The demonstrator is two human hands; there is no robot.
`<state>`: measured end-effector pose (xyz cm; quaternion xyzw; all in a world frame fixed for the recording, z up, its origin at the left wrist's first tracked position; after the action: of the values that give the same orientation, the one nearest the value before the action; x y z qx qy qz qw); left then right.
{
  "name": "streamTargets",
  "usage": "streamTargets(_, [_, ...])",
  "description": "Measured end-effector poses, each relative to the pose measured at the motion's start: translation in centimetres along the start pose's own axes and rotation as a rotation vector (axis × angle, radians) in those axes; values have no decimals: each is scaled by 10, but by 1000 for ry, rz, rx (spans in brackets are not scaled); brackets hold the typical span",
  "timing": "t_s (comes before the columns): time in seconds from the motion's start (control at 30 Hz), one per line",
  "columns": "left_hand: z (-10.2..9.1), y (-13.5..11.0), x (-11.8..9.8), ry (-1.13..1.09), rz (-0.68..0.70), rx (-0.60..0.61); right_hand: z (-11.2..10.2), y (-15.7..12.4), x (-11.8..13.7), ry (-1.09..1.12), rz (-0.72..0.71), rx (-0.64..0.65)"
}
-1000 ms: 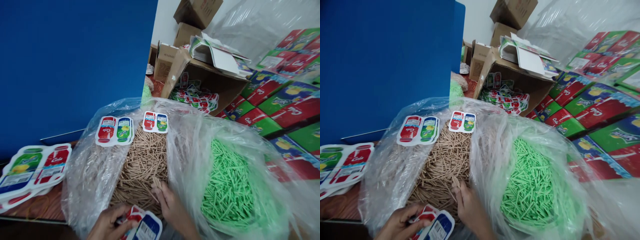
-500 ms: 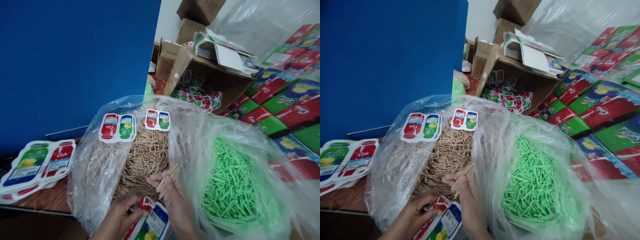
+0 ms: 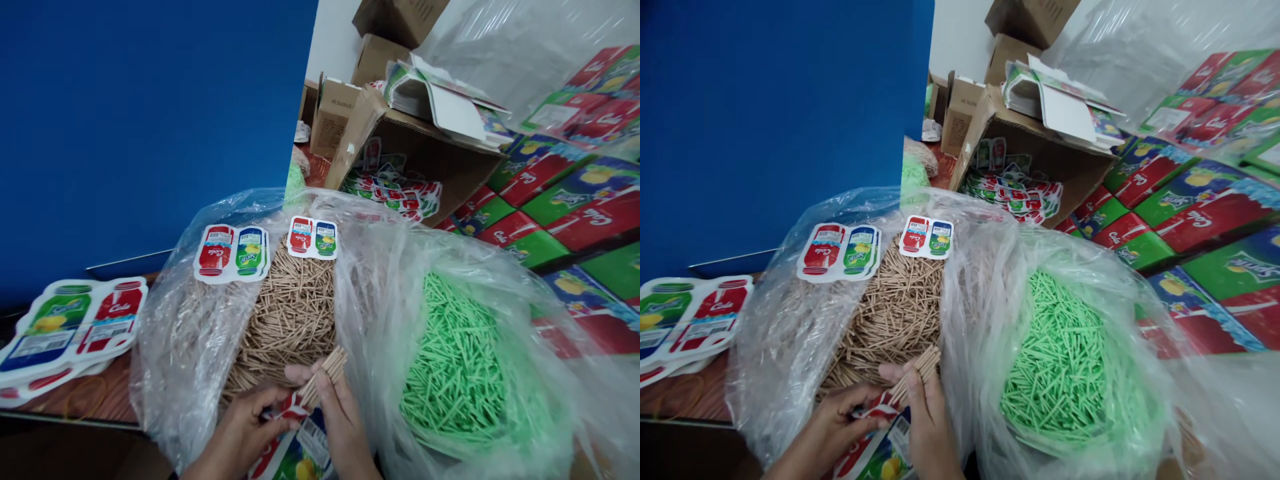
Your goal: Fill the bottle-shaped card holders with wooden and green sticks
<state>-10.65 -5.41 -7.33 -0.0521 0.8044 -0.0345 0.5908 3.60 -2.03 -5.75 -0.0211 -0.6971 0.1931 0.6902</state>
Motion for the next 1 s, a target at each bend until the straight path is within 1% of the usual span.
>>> streamTargets(0.07, [0, -1, 0, -7, 23, -5, 2, 0, -2, 2, 16, 7])
streamTargets(0.13, [0, -1, 2, -15, 6, -6, 4, -2, -1, -47, -18, 12])
streamTargets(0.2, [-1, -2, 4, -58, -32, 2, 6, -5, 3, -139, -124, 39])
streamTargets(0.3, [-1, -3, 3, -141, -56, 30, 6, -8, 11, -287, -305, 149])
streamTargets(0.37, [-3, -3, -1, -125, -16, 27, 3, -8, 15, -378, -364, 221])
streamTargets(0.43, [-5, -4, -8, -58, 84, 6, -4, -8, 17, -443, -374, 266])
streamTargets(0.47, [-5, -4, -12, -31, 149, 0, -8, -8, 18, -455, -373, 268])
streamTargets(0.53, [-5, -5, -19, -10, 250, -5, -15, -10, 20, -435, -379, 226])
streamTargets(0.6, [-4, -5, -23, -26, 287, -3, -21, -14, 21, -399, -418, 144])
streamTargets(0.67, [-2, -4, -24, -48, 284, 2, -24, -18, 23, -441, -475, 87])
streamTargets(0.77, [0, -1, -25, -79, 296, 27, -22, -22, 27, -614, -572, 165])
streamTargets(0.9, [-2, 1, -25, -93, 277, 49, -28, -21, 41, -696, -685, 169])
streamTargets(1.0, [-3, 2, -26, -98, 286, 26, -24, -19, 50, -747, -757, 278])
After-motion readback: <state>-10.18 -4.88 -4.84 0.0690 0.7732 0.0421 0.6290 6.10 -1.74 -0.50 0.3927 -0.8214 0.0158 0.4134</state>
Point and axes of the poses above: each hand's wrist, its own y-axis towards the middle knuckle, its own z-axis out of the palm, x = y × z, the point moved 4 cm from there along y, towards the middle knuckle, and after that the axes turned 4 degrees about -x, right-handed, at the moved point
